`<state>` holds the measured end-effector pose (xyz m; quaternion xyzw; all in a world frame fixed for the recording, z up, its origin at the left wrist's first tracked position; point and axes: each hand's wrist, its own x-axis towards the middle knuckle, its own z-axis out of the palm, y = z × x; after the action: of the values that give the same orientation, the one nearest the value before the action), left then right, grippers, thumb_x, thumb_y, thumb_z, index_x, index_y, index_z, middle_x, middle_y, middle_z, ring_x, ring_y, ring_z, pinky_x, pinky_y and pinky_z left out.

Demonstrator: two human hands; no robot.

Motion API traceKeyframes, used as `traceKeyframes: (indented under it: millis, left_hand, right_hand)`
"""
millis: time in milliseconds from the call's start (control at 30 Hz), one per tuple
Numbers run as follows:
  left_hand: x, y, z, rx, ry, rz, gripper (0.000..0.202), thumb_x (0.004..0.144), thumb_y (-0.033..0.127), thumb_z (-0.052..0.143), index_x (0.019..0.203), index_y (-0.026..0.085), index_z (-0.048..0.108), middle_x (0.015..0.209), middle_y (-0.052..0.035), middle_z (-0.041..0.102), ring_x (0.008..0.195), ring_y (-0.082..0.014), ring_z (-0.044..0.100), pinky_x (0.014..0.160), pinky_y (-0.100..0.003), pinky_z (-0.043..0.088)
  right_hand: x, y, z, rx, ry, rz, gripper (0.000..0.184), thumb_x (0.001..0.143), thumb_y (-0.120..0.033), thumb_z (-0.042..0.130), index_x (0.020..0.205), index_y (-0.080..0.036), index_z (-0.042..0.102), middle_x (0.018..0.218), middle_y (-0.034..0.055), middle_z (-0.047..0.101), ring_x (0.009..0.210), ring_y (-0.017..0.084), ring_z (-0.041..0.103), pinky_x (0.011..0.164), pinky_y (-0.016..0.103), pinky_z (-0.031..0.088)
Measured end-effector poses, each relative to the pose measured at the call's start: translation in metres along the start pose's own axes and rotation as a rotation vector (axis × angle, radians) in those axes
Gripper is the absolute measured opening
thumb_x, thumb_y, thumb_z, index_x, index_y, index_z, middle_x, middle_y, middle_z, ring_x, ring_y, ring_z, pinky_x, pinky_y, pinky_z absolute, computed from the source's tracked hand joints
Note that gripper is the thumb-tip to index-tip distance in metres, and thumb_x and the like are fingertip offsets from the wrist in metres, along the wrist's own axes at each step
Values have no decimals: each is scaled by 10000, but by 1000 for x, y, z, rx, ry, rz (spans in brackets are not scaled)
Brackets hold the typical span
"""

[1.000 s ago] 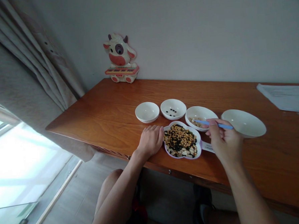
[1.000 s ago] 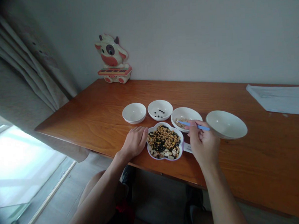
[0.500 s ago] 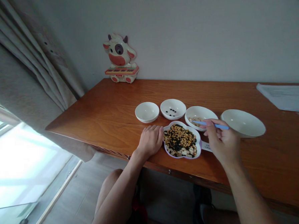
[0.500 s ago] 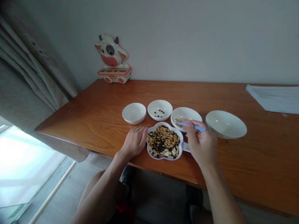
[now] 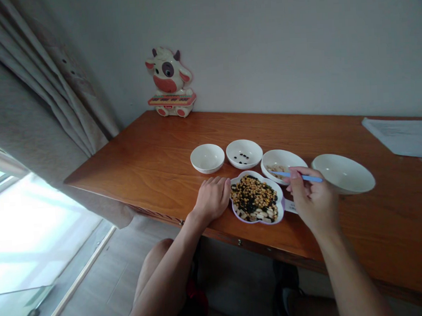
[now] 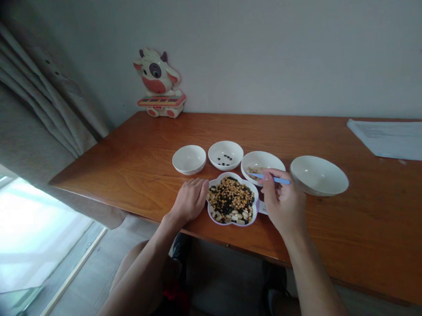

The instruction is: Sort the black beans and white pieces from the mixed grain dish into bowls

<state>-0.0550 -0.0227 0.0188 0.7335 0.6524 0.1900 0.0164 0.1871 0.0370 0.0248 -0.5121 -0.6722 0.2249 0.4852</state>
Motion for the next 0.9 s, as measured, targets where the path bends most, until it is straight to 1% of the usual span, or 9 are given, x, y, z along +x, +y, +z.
traceKeyframes:
  millis: [100,233,433,500,567,633,733,800,900]
  left_hand:
    - [0,0,0,-7,5,-4,379,1084,272,310,840,188,587,890,-67,717,809,-203,659,764,-323,465]
    - [0,0,0,-17,10,-8,380,1084,275,310,829,192,579,874,-62,712,798,-202,658,755,-323,460]
    - [0,0,-1,-28,20,2,376,1084,271,310,823,197,570,873,-62,707,806,-199,659,758,-321,458]
    - [0,-1,0,-33,27,13,384,1086,275,301,827,198,575,870,-61,708,801,-200,657,758,-323,460]
    - [0,-1,2,-33,31,16,388,1086,277,297,835,196,582,870,-62,710,800,-204,657,760,-327,465]
    - [0,-2,2,-31,32,13,387,1085,276,299,841,194,587,874,-65,712,800,-206,657,763,-329,469]
    - [0,-1,1,-30,32,11,384,1084,276,303,841,192,588,875,-65,712,796,-204,657,761,-328,470]
    - [0,0,0,-32,31,8,383,1085,279,304,838,192,584,870,-64,710,791,-203,657,755,-325,468]
    - [-1,0,-1,-35,31,6,382,1085,277,302,836,193,580,869,-65,708,790,-202,657,750,-325,464]
  right_hand:
    - [0,2,1,-12,40,-6,378,970,-505,555,1167,-196,648,847,83,759,627,180,694,582,303,549]
    - [1,2,2,-35,83,2,366,974,-522,541,1092,-200,670,855,86,766,623,184,687,590,312,544]
    - [0,5,1,-60,41,-36,341,971,-494,562,1111,-208,683,886,79,778,644,194,704,605,323,561]
    - [0,8,1,-65,19,-56,330,972,-475,567,1123,-211,695,907,80,780,689,207,723,635,338,577]
    - [1,10,2,-61,7,-87,316,971,-453,575,1130,-214,707,954,89,779,774,226,741,682,358,592]
    - [1,10,2,-59,9,-124,295,968,-427,586,1131,-218,716,1017,98,775,867,242,745,736,375,597]
    - [2,8,2,-52,19,-155,264,956,-393,609,1120,-221,724,1075,98,768,947,251,736,807,392,593]
    - [2,7,2,-37,22,-149,250,949,-380,619,1115,-226,723,1091,93,764,976,254,730,825,395,589]
    - [2,5,1,-16,15,-140,236,951,-365,610,1111,-231,719,1093,86,758,975,248,722,794,380,586]
